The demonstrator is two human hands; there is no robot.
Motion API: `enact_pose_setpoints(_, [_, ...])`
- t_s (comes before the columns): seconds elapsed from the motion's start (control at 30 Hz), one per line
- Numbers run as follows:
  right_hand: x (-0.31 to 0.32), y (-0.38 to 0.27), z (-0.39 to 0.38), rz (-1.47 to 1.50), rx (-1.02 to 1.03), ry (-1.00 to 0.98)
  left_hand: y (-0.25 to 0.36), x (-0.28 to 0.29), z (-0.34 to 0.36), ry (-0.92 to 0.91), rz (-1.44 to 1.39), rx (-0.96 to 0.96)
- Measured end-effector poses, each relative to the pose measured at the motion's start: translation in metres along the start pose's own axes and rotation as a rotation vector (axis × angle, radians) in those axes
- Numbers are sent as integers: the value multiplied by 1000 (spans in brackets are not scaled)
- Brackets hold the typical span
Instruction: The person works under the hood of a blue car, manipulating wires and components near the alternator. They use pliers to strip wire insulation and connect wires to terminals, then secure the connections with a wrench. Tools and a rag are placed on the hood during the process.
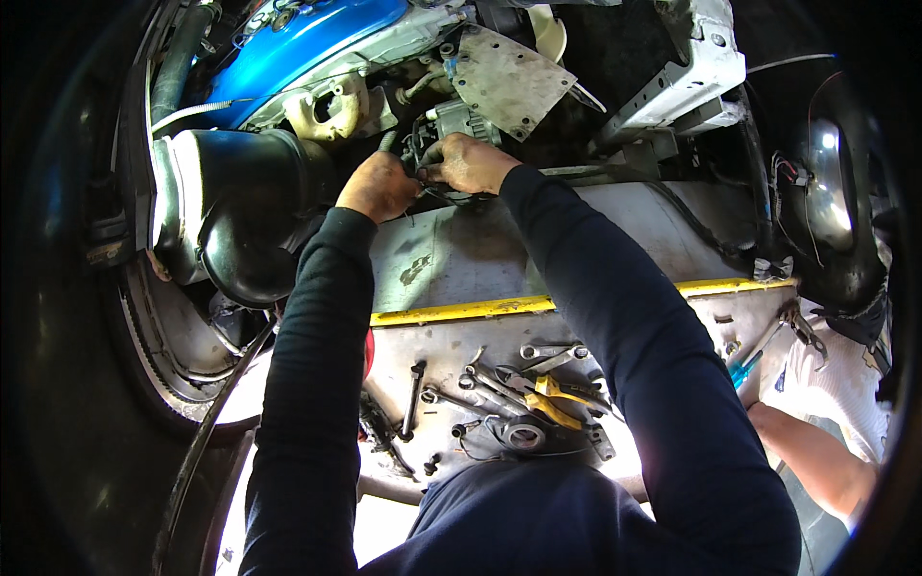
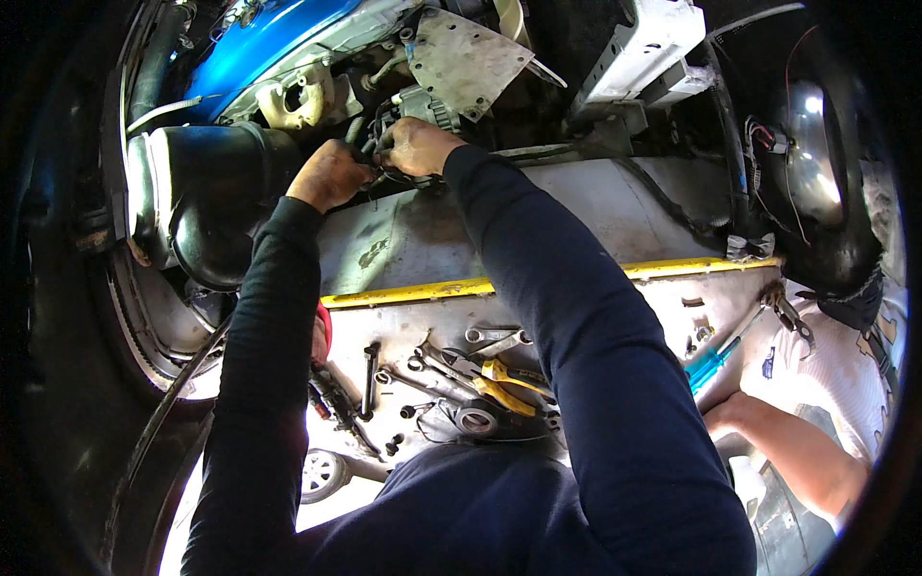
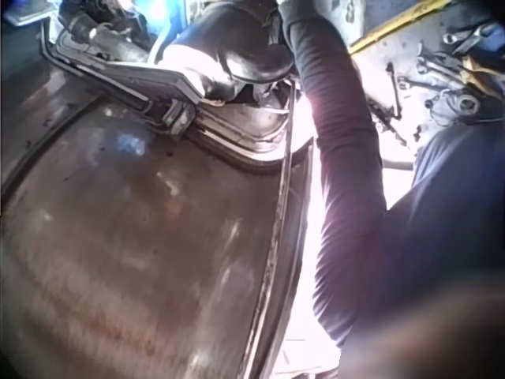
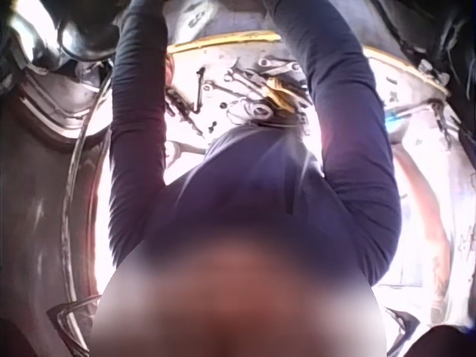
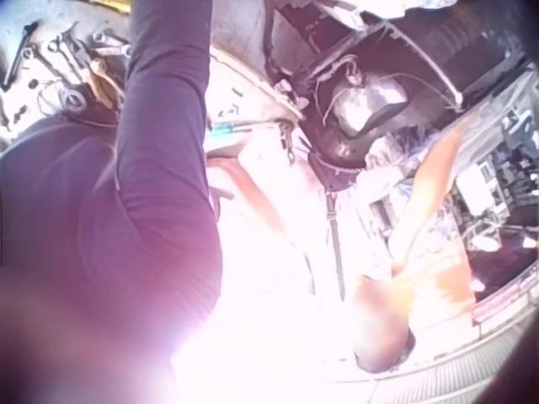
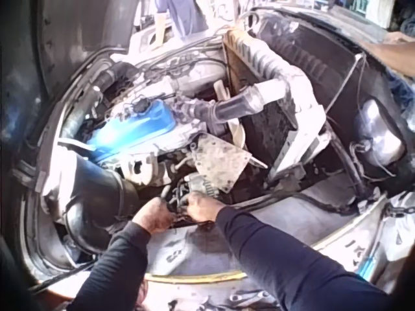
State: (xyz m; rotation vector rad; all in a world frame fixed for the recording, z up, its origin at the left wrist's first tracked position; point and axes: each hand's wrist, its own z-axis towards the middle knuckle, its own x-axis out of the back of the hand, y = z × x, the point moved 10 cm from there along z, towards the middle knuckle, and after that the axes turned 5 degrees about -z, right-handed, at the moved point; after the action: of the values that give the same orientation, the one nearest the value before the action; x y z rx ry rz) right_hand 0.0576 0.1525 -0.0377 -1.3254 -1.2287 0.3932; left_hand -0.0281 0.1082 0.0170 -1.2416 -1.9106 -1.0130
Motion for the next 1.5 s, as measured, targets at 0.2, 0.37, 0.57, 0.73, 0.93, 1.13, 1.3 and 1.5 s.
enact_pose_setpoints(0.2, [-4,17,7,204,-49,3,55,45,-109,760,28,-156])
enact_pose_setpoints(0.37, [-10,20,2,370,-110,-74,-18,-72,-88,113,-1243,429])
enact_pose_setpoints(0.57, [-6,26,2,269,-142,-11,-54,-84,-26,252,-2027,472])
enact_pose_setpoints(0.73, [3,32,3,74,-140,108,-67,-39,-7,440,-1176,199])
enact_pose_setpoints(0.93, [-15,40,4,-382,-275,-106,-75,-45,-7,455,-1059,184])
enact_pose_setpoints(1.13, [-28,47,4,192,-321,-14,-83,-37,-15,505,-998,260])
enact_pose_setpoints(1.3, [-28,43,0,283,-166,16,-89,-41,-15,513,-1077,321])
enact_pose_setpoints(1.5, [-24,32,-8,228,-139,-13,-85,-49,-9,453,-1355,307])
